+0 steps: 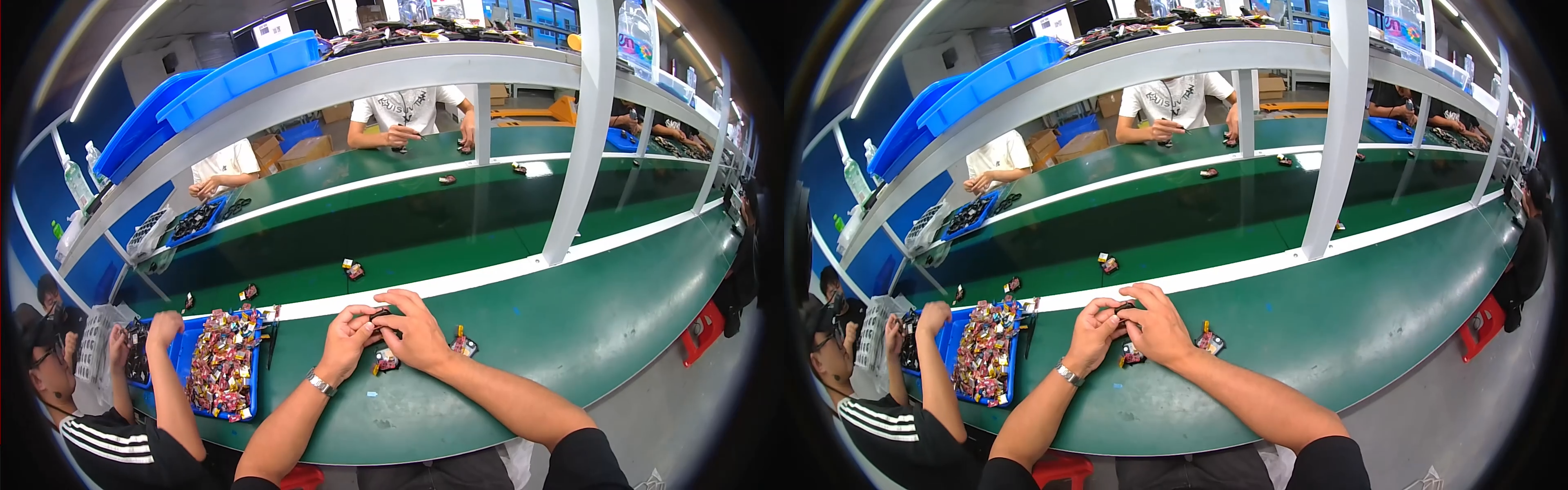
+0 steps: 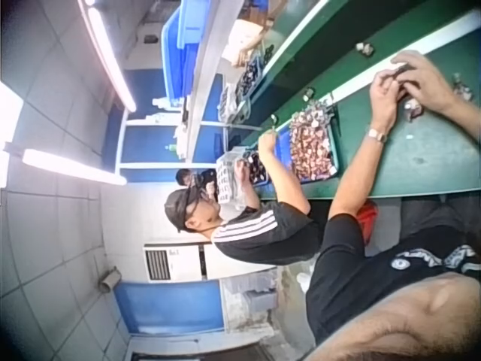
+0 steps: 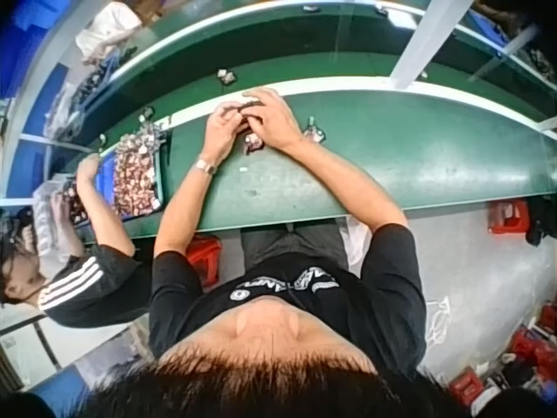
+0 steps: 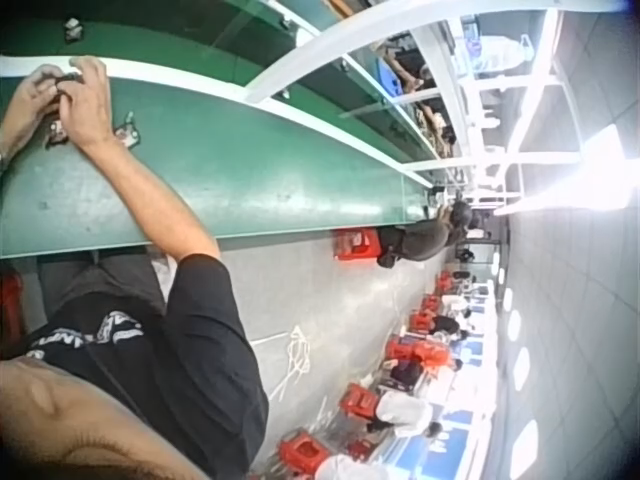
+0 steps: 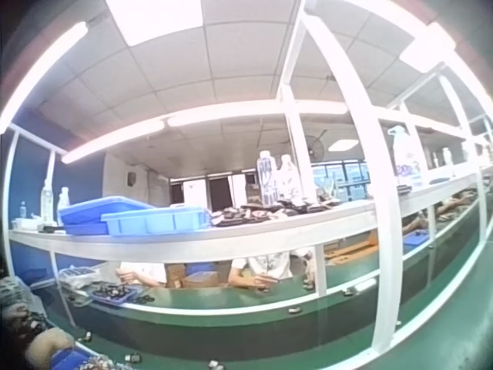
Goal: Assembling small plastic badges or pins on a factory production line.
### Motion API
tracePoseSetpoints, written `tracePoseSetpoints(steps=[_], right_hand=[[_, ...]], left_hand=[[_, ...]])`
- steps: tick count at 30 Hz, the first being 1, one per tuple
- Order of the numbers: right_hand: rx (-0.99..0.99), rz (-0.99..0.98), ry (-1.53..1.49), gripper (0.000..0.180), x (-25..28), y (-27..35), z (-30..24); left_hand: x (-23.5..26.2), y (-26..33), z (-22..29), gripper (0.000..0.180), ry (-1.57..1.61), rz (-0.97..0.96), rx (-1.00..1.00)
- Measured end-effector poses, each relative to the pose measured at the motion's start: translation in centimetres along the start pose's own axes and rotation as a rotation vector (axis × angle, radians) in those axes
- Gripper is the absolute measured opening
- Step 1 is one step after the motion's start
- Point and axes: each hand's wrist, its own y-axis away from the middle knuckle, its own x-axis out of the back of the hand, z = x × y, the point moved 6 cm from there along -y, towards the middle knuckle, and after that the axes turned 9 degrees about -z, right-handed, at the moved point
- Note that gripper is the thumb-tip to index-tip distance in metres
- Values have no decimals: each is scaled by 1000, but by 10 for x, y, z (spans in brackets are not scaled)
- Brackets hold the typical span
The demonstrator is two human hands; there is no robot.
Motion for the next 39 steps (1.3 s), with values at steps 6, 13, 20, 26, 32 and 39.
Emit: tracePoseSetpoints(steps=[6, 13, 20, 26, 32, 39], right_hand=[[55, -34, 24, 18, 1, -6, -8], [-6, -4, -33, 16, -1, -3, 3], [-11, -41, -32, 20, 1, -3, 1], [127, -4, 127, 18, 5, -7, -14], [99, 11, 155, 17, 4, -6, -13], [97, 16, 253, 14, -1, -4, -11]], left_hand=[[4, 2, -2, 19, -31, -1, -16], [2, 0, -2, 21, 1, -2, -7], [-1, 1, 2, 22, 38, 32, -30], [3, 1, -2, 23, 31, 34, -9], [4, 1, -1, 23, 24, 43, 8], [1, 2, -2, 22, 11, 14, 11]])
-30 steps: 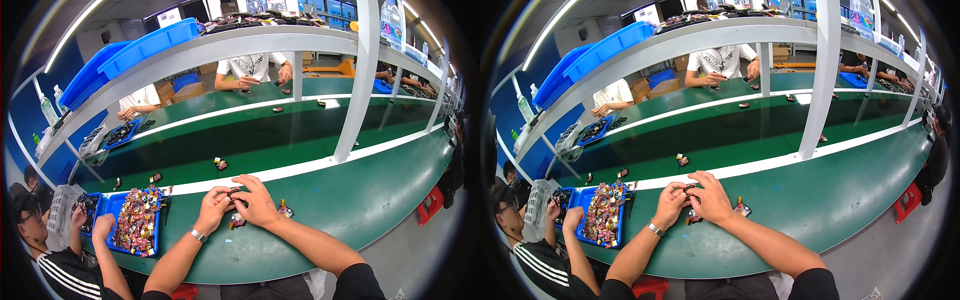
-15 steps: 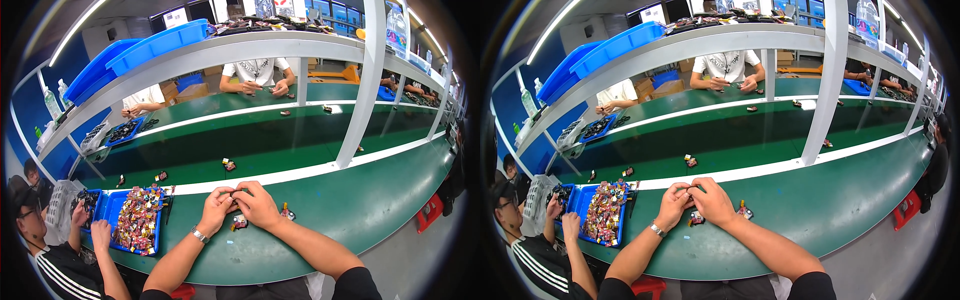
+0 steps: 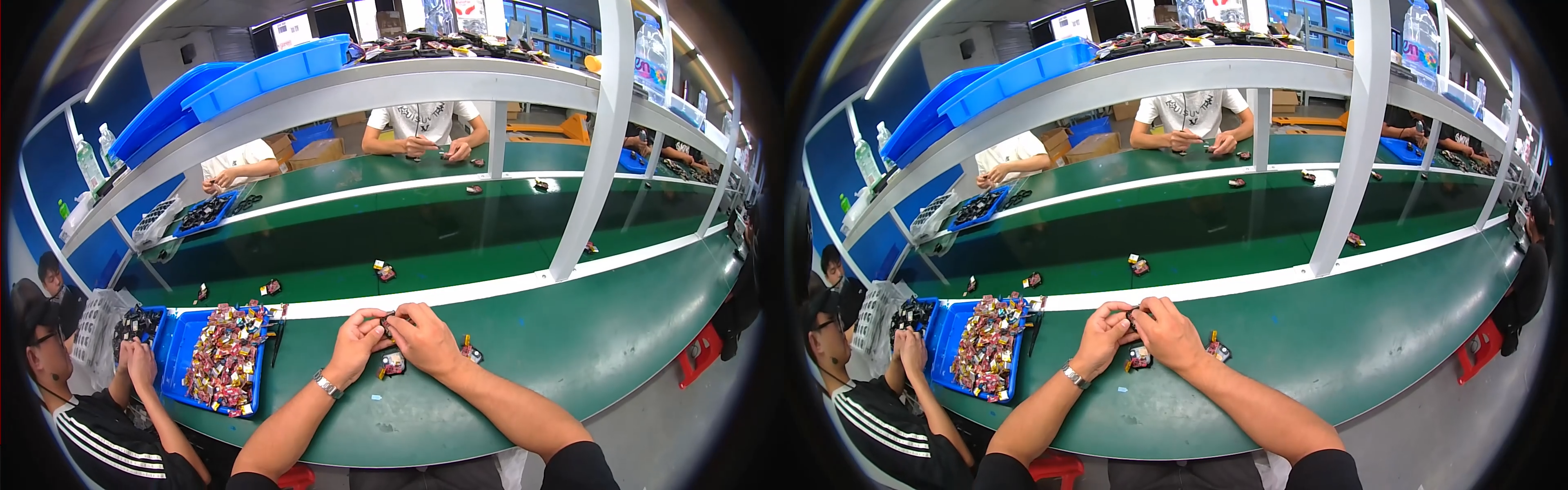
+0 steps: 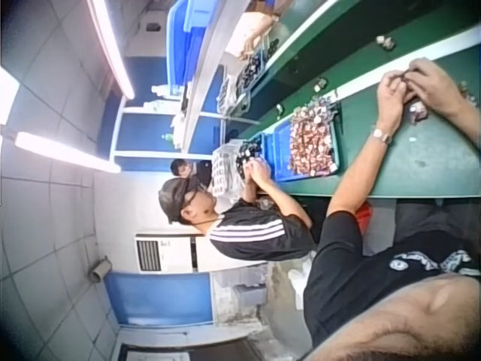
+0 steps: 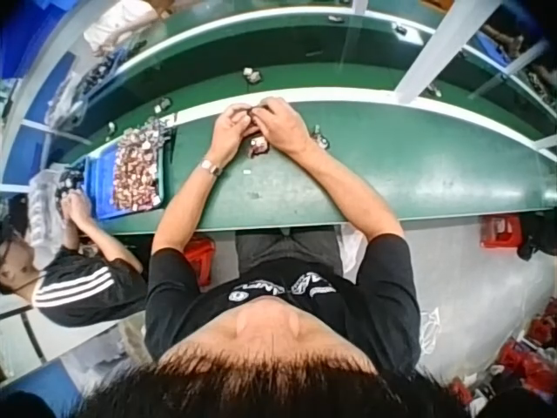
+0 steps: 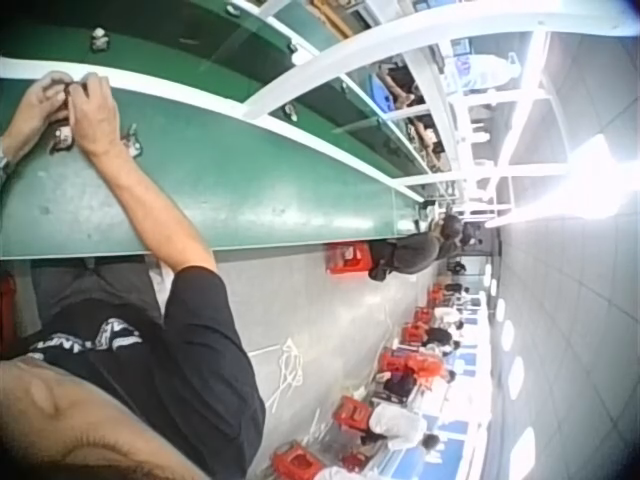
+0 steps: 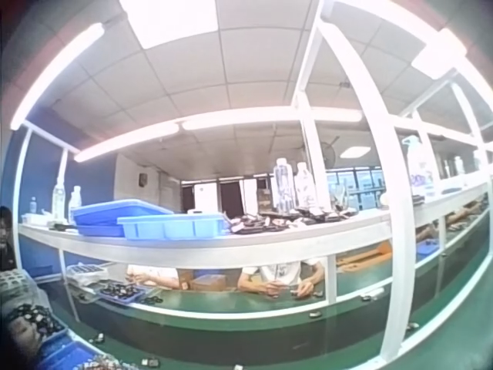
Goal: Assembling small plastic badges or pins on a factory production line.
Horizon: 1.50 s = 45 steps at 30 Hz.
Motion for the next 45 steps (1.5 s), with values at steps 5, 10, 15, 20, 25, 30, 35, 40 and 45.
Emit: tracePoseSetpoints(steps=[5, 10, 15, 20, 25, 30, 35, 40, 45], right_hand=[[70, 58, 87, 12, 2, 1, -6], [129, 86, 161, 10, 0, 1, -8], [114, 100, 254, 15, 0, 2, -16], [54, 16, 185, 30, -9, 0, -19], [-40, -58, -1, 30, -21, -7, -10], [-201, 19, -1, 20, -12, -43, 60], [-614, -185, 283, 40, 2, -51, 162], [-470, -217, 454, 47, -31, -70, 119], [-563, -296, 128, 56, -49, -62, 141]], left_hand=[[-1, 1, 0, 22, -7, -7, 4], [-1, 2, 1, 23, -15, 7, 0], [2, 0, 2, 23, 31, 38, -30], [9, -1, -3, 24, 43, 59, -20], [17, -1, -5, 28, 96, 50, -24], [7, 2, 12, 47, 208, 72, -68], [9, -1, 10, 42, 185, -11, -35], [15, 1, 6, 35, 116, 36, -48], [23, -3, 11, 27, 20, 139, -84]])
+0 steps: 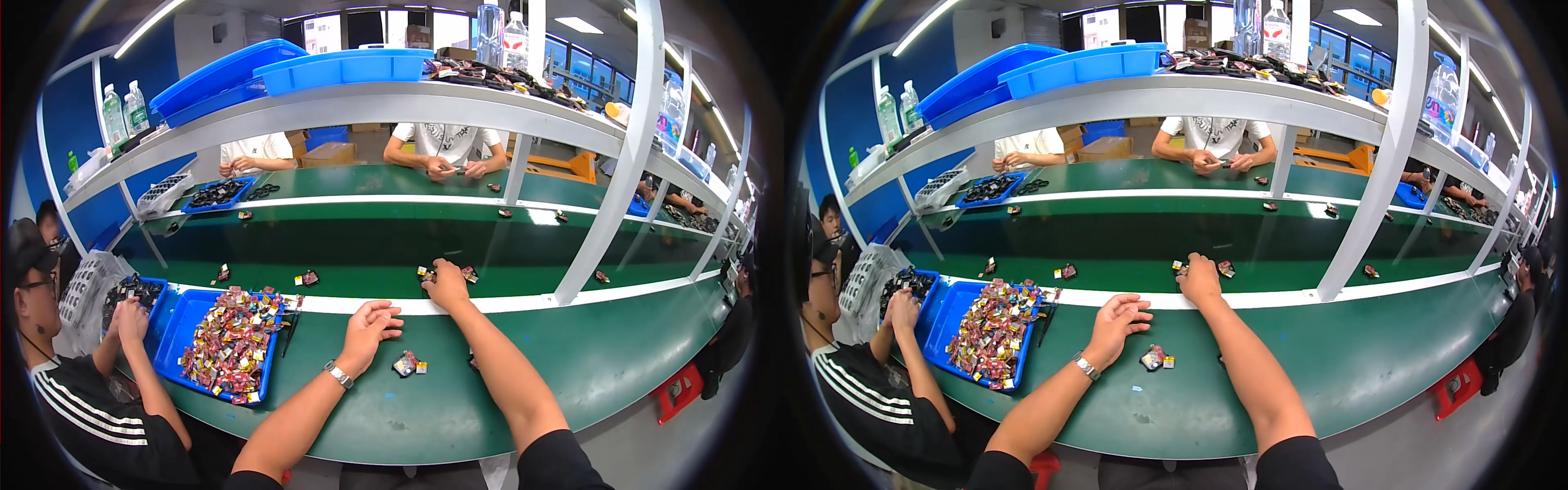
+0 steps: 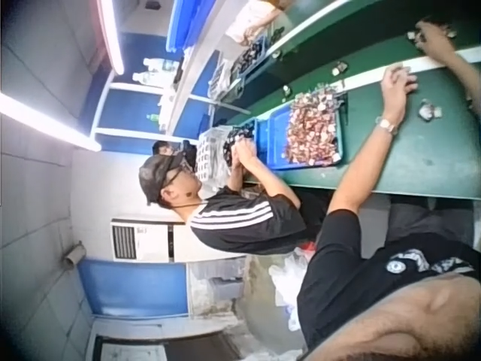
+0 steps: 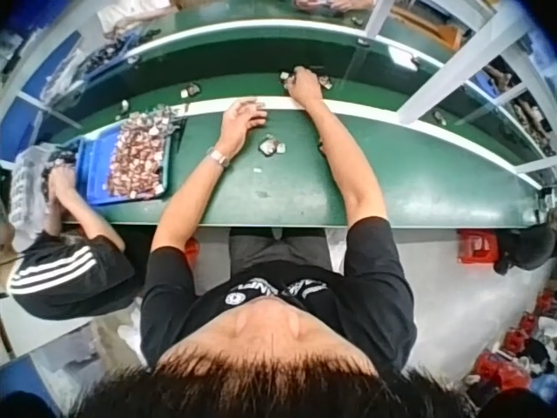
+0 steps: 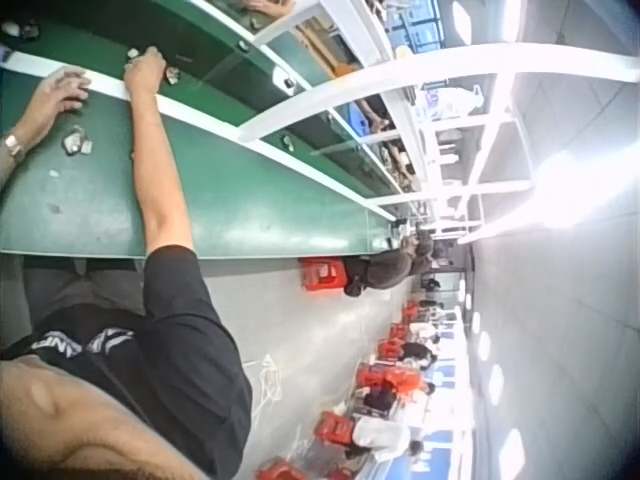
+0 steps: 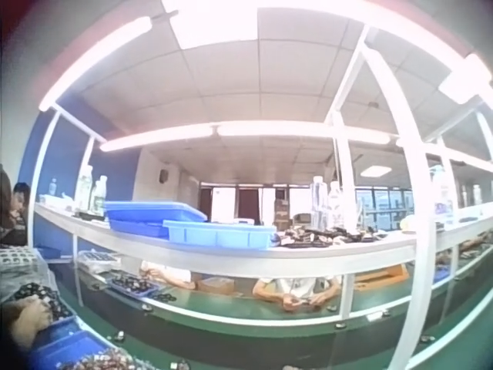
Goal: Assembling small plastic badges or pins on a factory production line.
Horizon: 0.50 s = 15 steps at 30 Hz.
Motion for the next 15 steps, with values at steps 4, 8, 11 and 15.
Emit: tracePoseSetpoints(steps=[4, 8, 11, 15], right_hand=[[328, -217, -267, 60, 34, 50, -42], [512, -396, -306, 63, 50, 111, -80], [558, -276, -253, 54, 57, 125, -78], [449, 56, -286, 42, 48, 133, -73]], left_hand=[[10, 1, 8, 30, -38, 47, 46], [-11, 8, -1, 35, 87, -315, 252], [-24, 9, -3, 38, 39, -357, 284], [-25, 10, -1, 42, 84, -222, 201]])
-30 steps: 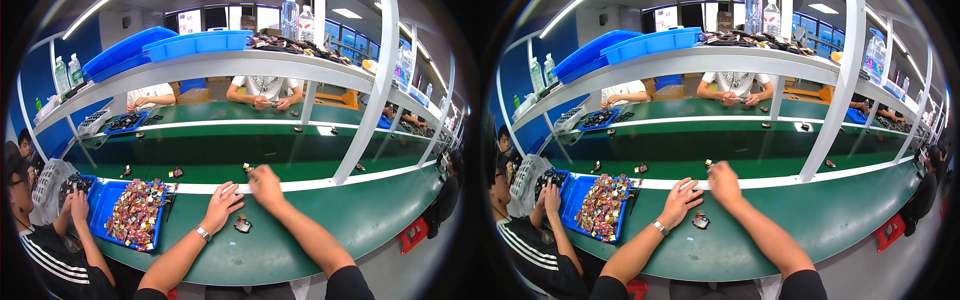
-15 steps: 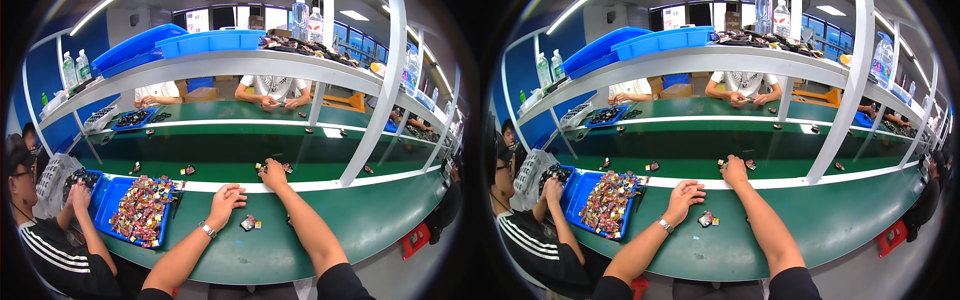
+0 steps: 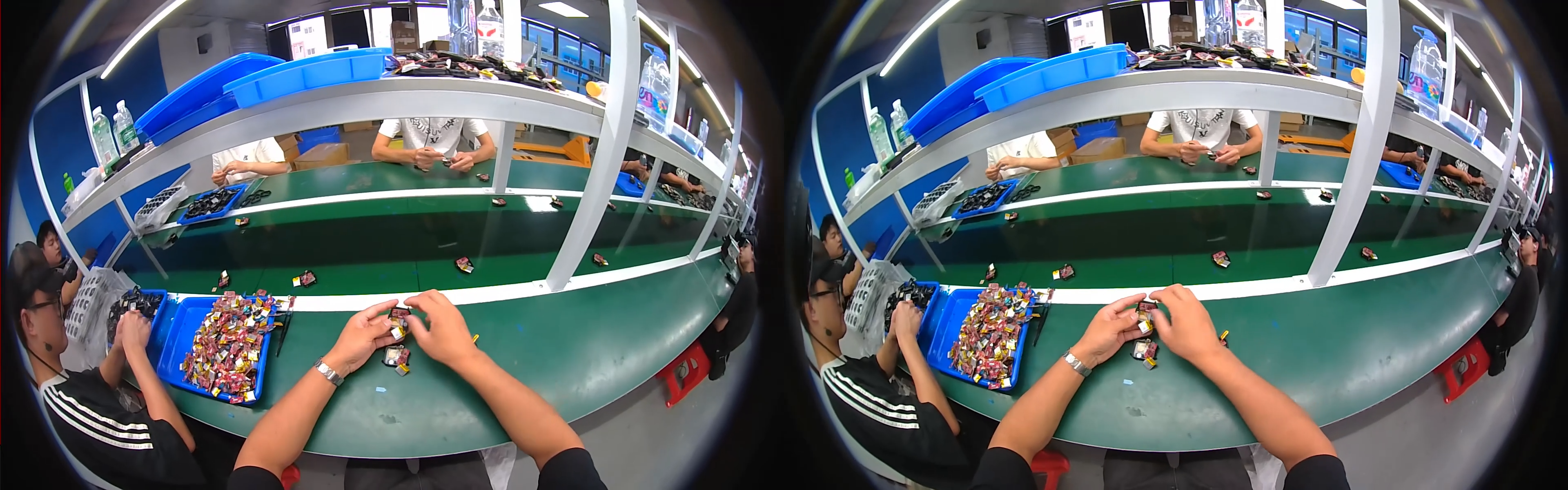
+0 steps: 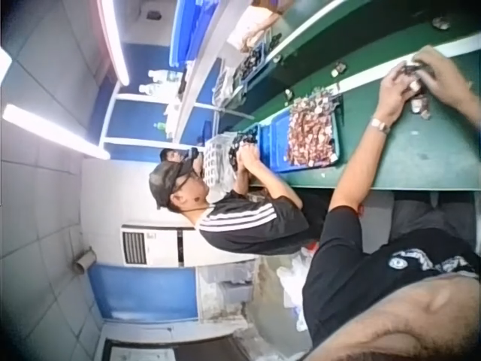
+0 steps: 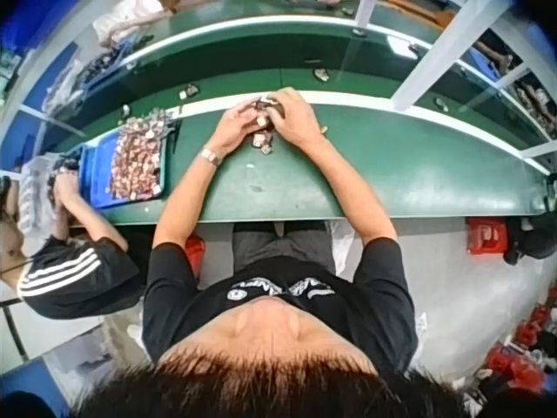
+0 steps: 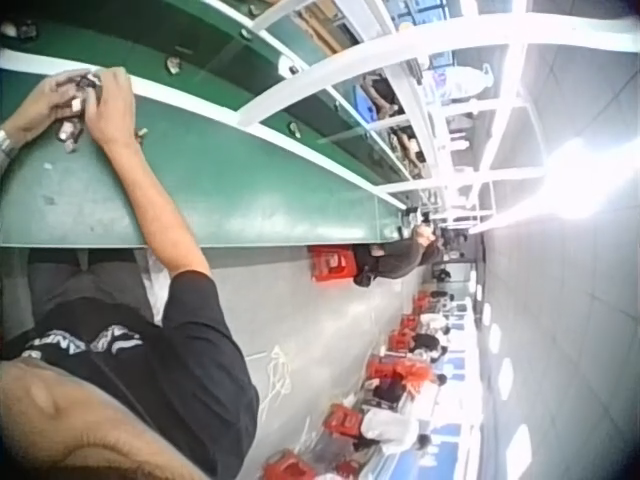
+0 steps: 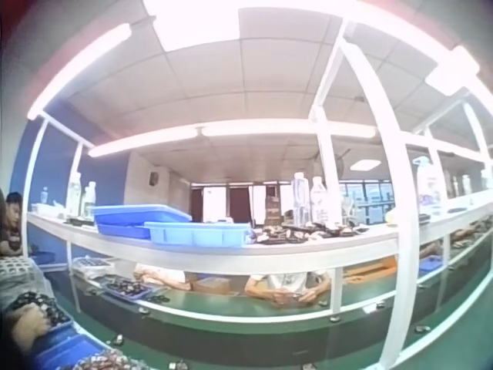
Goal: Assembling small plastic badges or pins on a factory production line.
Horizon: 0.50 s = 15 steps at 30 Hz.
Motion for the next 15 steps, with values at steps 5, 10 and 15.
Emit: tracePoseSetpoints(steps=[5, 10, 15], right_hand=[[-89, 75, 222, 27, -16, 0, -6], [19, 40, 314, 24, -23, 2, 1], [177, 9, 278, 23, -15, -3, -3]], left_hand=[[-1, 0, -2, 36, 19, -6, 9], [-3, -1, -4, 36, 6, -20, -38], [-2, 2, 1, 35, -31, 32, -54]])
